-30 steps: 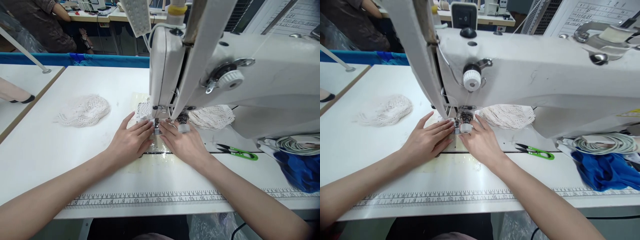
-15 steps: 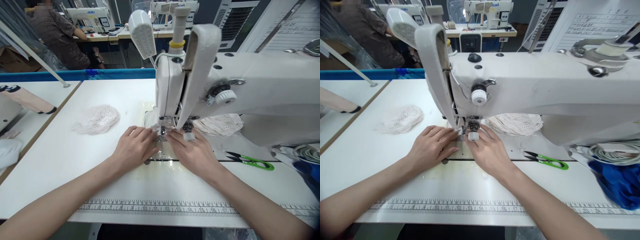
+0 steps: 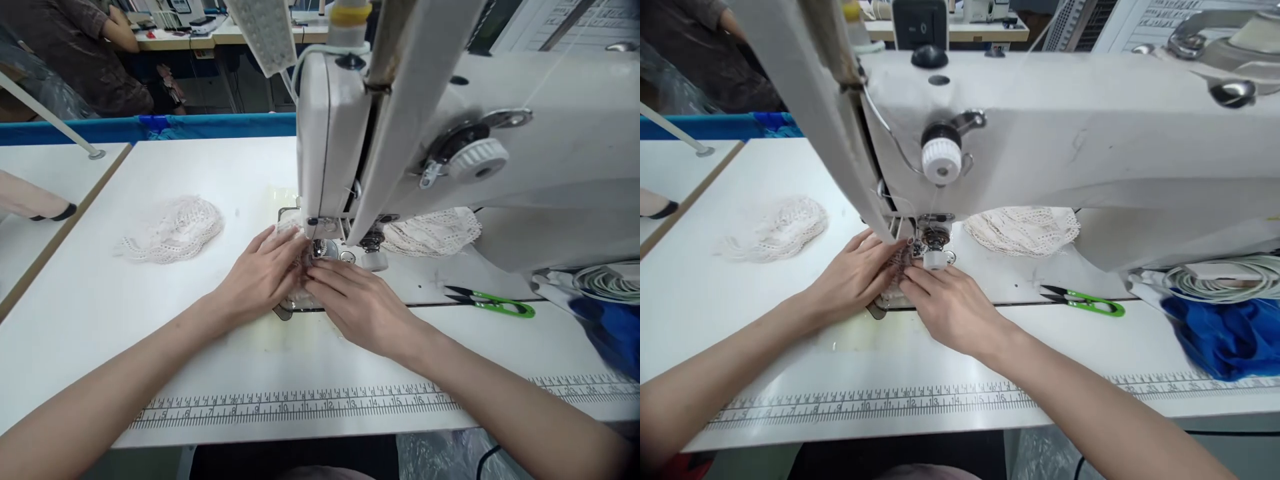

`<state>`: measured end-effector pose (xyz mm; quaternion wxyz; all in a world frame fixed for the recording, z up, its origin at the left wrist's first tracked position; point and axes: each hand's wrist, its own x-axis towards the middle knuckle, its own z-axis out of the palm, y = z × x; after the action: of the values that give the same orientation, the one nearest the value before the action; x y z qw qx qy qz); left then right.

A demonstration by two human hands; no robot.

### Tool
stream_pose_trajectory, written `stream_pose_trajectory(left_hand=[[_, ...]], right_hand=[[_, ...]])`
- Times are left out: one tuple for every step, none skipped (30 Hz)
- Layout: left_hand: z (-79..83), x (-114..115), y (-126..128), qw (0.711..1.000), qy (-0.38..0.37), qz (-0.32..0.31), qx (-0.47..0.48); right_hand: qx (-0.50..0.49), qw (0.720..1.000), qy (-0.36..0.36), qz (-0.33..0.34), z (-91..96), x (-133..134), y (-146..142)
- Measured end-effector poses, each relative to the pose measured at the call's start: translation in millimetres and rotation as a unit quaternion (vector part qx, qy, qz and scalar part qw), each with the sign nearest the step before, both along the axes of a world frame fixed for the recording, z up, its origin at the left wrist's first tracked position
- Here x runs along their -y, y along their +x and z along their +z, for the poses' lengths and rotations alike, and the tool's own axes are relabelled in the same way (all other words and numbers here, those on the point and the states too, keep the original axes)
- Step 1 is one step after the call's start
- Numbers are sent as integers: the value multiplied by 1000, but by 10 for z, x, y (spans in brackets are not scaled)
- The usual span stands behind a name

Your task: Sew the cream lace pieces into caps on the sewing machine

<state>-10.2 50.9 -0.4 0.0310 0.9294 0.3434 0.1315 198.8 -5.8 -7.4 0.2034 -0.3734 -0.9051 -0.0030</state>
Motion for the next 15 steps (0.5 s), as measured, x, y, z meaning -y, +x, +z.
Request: stream_pose_trajectory(left_hand=[[-4, -13, 14, 1000, -17, 10, -9], [-10, -23, 27, 999, -28, 16, -15], [-16, -31, 38, 999, -32, 16, -17], [-23, -36, 47, 999, -29, 12, -17], [-29, -37, 53, 1000, -20, 8, -14], [-32, -36, 54, 1000, -4, 4, -9], [-32, -31, 52, 1000, 18, 3, -3], [-26, -26, 46, 999, 47, 7, 5], [-17, -20, 38, 997, 81, 13, 14], [-5, -14, 28, 993, 116, 21, 24], [8, -11, 18, 988, 146, 25, 36], [20, -9, 10, 985, 165, 24, 47], [29, -10, 4, 984, 169, 14, 57], [32, -14, -1, 985, 160, -3, 64], [29, -19, -2, 988, 140, -21, 63]], right_hand=[[3, 1000, -5, 1, -7, -5, -2], [6, 1000, -6, 2, -11, -8, -4], [10, 1000, -4, 2, -9, -10, -7], [12, 1000, 2, 1, -1, -10, -8], [14, 1000, 11, -3, 14, -7, -8], [17, 1000, 23, -10, 34, -2, -6], [20, 999, 40, -22, 58, 5, -2], [22, 997, 60, -35, 84, 13, 2], [25, 995, 82, -50, 108, 22, 7], [27, 992, 103, -62, 128, 31, 11], [26, 990, 120, -71, 142, 39, 13], [23, 989, 128, -72, 150, 45, 13], [17, 990, 125, -64, 152, 49, 9], [10, 992, 115, -49, 147, 50, 3], [3, 995, 100, -29, 139, 51, -5]])
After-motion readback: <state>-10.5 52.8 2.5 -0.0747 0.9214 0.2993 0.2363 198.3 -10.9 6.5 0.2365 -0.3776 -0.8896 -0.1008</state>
